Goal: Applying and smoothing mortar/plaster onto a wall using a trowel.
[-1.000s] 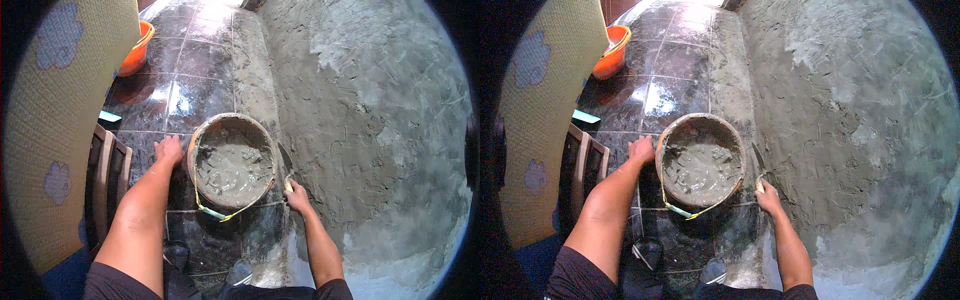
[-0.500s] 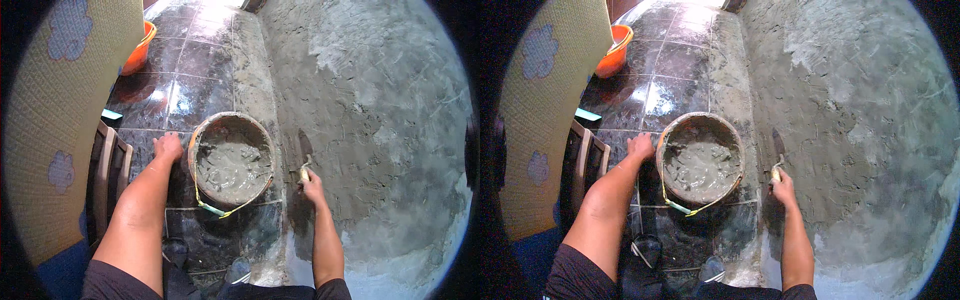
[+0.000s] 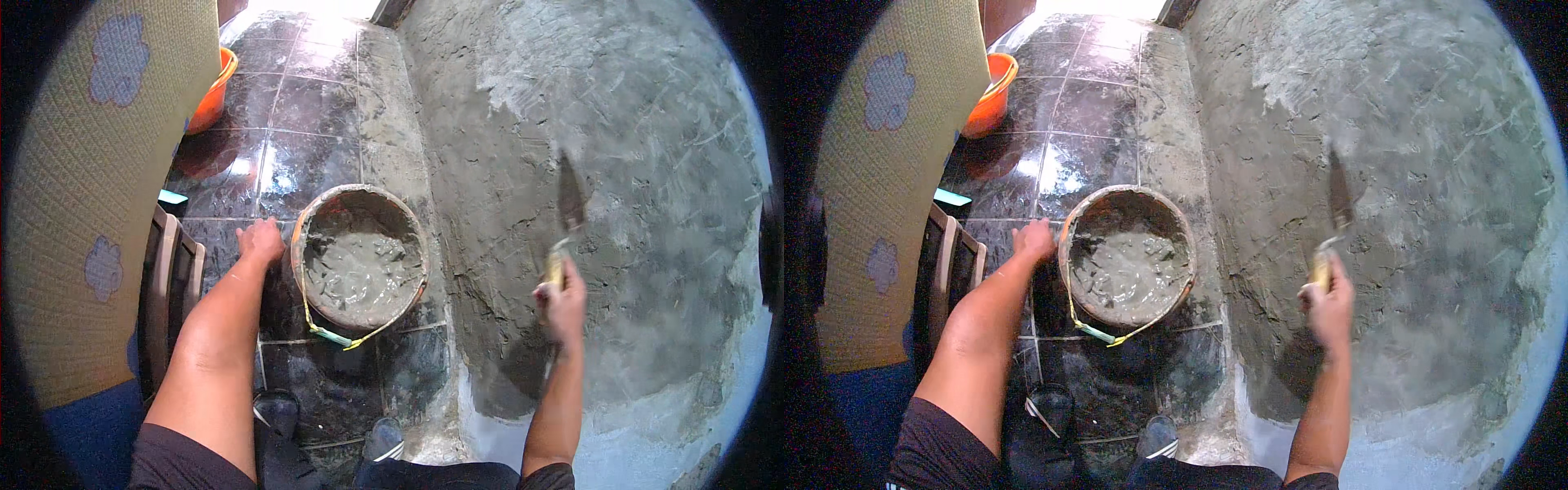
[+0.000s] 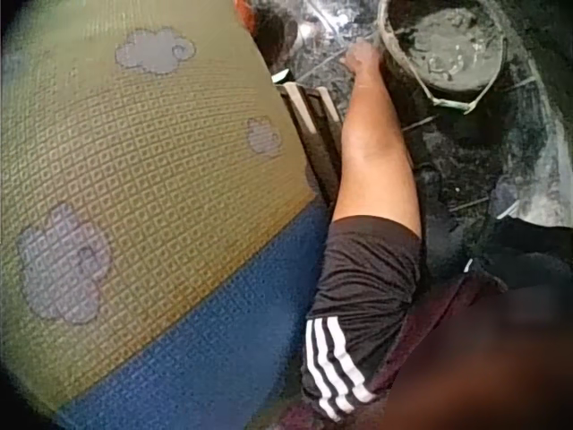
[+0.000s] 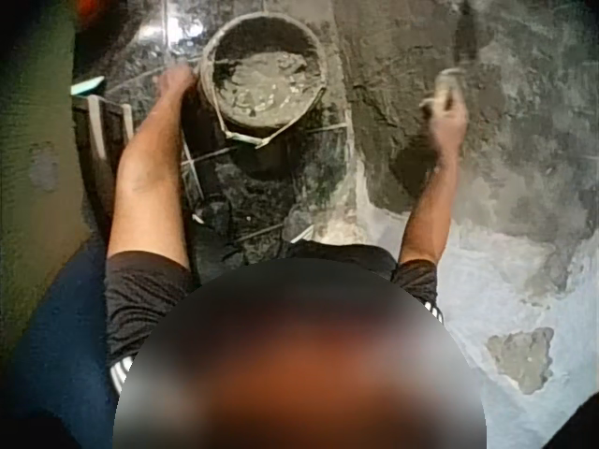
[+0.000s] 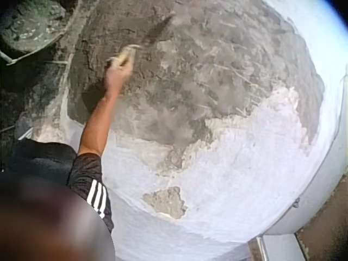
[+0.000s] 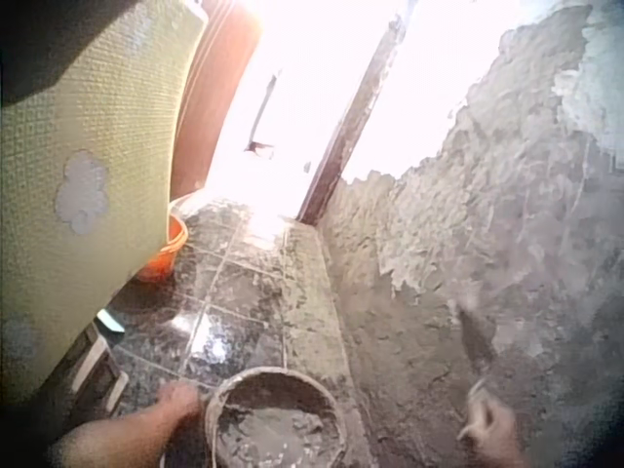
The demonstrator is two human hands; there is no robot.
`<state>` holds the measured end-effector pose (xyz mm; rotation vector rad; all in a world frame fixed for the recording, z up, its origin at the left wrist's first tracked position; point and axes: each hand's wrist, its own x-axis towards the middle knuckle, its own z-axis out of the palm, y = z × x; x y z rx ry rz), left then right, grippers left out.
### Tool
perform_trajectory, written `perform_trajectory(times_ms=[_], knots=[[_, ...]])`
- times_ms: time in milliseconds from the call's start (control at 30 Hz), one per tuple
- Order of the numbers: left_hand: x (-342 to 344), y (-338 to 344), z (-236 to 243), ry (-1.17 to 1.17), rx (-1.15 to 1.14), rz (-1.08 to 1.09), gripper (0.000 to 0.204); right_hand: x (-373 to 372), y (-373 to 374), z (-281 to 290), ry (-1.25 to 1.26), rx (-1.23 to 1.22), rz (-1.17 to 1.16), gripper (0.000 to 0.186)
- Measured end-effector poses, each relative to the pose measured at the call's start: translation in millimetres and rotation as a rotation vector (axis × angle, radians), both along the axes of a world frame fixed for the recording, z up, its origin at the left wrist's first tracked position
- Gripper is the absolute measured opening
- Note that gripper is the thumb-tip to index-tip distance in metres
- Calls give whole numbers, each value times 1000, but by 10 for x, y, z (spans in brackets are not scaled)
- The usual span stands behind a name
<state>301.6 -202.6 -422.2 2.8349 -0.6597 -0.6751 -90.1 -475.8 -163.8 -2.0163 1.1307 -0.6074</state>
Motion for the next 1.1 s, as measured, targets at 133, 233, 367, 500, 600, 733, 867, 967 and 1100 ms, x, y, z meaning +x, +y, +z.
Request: perform_trajectory(times_ms=[133,233,367,500,600,733,867,967,1100], knots=[[-44,-61,202,31,28,-10,37,-338,67,-1251,222,121,94,64],[-47,-81,168,23,12,-16,38,-413,258,-1772,505,78,187,63],[-29,-47,152,14,18,-8,40,-446,137,-2099,534,151,137,61],[-14,74,126,7,41,19,40,-291,126,-1898,453,130,67,60],[-30,-65,131,14,41,-26,38,-601,-239,-1987,313,122,76,57],[-40,-43,160,7,31,-24,37,-442,-189,-1282,175,288,-39,55],[-40,-48,186,16,25,-23,36,-388,-44,-609,128,211,-117,58],[-68,-90,238,19,16,-22,36,-412,62,-54,13,106,-138,61],[-42,-54,172,6,-6,-9,36,-289,242,344,-254,-71,-133,67]])
